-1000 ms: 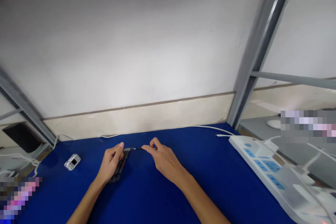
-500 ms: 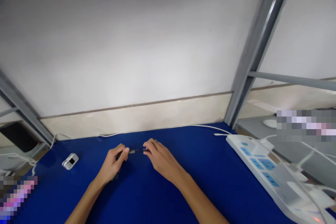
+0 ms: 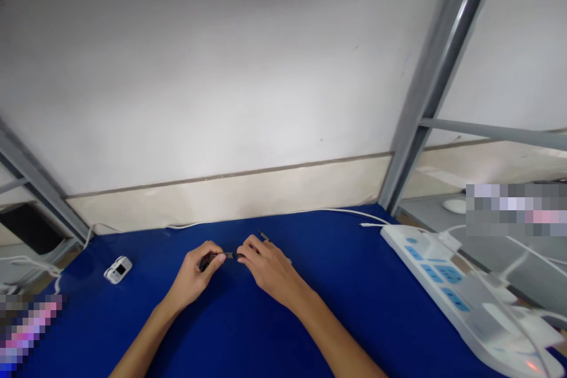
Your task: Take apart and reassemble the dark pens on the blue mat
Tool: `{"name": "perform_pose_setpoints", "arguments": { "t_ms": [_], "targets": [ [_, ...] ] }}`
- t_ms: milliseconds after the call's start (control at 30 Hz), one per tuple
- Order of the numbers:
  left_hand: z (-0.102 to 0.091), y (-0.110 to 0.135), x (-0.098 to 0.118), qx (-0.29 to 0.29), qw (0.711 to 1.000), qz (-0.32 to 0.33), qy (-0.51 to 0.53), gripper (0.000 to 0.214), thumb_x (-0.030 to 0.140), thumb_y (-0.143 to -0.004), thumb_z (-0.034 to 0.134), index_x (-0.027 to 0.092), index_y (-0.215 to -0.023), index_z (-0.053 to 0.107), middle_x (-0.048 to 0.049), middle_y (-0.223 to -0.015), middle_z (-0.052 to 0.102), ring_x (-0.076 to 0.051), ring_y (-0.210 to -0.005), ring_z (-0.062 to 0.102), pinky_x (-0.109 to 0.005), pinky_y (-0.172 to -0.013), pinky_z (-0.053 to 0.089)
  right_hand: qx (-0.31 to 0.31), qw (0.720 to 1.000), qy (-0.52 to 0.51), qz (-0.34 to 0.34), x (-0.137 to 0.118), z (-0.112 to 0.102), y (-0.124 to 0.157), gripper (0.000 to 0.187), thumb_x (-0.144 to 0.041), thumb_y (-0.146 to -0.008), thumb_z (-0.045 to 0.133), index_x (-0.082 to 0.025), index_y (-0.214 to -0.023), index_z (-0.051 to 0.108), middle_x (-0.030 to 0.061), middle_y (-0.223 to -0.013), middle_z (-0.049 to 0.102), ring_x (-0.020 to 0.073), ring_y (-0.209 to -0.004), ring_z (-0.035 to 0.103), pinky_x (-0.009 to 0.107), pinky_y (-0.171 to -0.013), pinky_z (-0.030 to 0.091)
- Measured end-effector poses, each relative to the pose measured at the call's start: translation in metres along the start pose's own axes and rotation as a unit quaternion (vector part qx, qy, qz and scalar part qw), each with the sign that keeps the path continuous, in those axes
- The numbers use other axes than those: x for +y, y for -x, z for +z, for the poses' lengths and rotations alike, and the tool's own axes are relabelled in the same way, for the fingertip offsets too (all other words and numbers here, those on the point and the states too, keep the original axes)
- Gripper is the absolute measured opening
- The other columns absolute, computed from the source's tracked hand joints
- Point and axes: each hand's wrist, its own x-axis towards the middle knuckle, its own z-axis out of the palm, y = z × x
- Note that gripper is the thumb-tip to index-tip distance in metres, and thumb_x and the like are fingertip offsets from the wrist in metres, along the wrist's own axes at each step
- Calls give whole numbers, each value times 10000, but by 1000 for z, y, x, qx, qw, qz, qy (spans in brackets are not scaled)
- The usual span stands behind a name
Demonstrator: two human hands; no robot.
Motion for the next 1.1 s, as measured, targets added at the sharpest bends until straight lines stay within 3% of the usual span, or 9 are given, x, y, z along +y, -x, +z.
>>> {"name": "perform_pose_setpoints", "arguments": {
  "t_ms": [233,367,467,600,700,800,967,1033,1100],
  "targets": [
    [2,-1,2,14,999,37,24,197,400,-948,675,243,-1036,758,-68,-964,723,-211,-865,638,-329,-800,482,-29,999,9,19,4,5,3,229,-264,-1112,404,-250,-1196,616,54,-1040,658,202,-886,671,326,-795,517],
    [1,-2,3,11,999,19,46,386,388,-901,744,284,-1271,709,-75,-1097,751,-233,-948,678,-369,-881,513,-28,999,16,24,5,8,4,219,-273,-1116,398,-240,-1215,591,61,-1071,665,212,-922,672,336,-813,511],
    [1,-2,3,6,998,8,63,263,386,-939,693,271,-1165,764,-76,-1077,761,-227,-926,690,-359,-844,527,-19,1000,10,22,6,10,3,193,-271,-1109,420,-241,-1190,593,64,-1076,663,220,-957,669,342,-841,513],
    [3,-2,2,20,996,-5,92,424,382,-896,750,290,-1306,696,-82,-1236,729,-255,-1074,685,-393,-934,534,-2,1000,9,27,8,11,3,158,-273,-1096,455,-243,-1162,595,63,-1060,666,224,-949,670,336,-824,520],
    [4,-2,2,9,996,-12,93,266,391,-935,694,279,-1165,769,-76,-1158,751,-253,-1052,698,-402,-937,545,-5,1000,9,27,9,11,4,158,-274,-1096,452,-249,-1158,595,60,-1060,664,223,-943,667,335,-819,520],
    [5,-2,1,20,994,-4,112,366,384,-907,730,292,-1261,725,-85,-1296,704,-270,-1160,670,-422,-996,534,-7,999,11,31,8,11,4,158,-278,-1097,450,-251,-1171,587,60,-1072,662,225,-943,664,335,-812,516],
    [7,-3,-1,3,991,-33,129,247,418,-914,719,249,-1079,790,-81,-1112,768,-255,-1003,717,-409,-927,564,-17,1000,7,24,8,11,3,189,-281,-1107,420,-247,-1150,601,59,-1054,662,221,-933,662,338,-821,509],
    [10,-3,-2,12,989,-22,147,331,407,-879,764,260,-1176,758,-84,-1228,741,-261,-1089,701,-408,-973,554,-12,1000,4,25,8,11,3,198,-287,-1108,420,-247,-1160,607,60,-1051,667,221,-929,666,339,-821,505],
    [12,-3,-3,14,986,-51,161,376,423,-883,759,253,-1218,740,-83,-1153,769,-250,-1021,725,-398,-936,573,-4,1000,-5,29,8,12,4,200,-292,-1105,431,-247,-1160,617,61,-1045,675,222,-928,670,340,-828,503]
  ]
}}
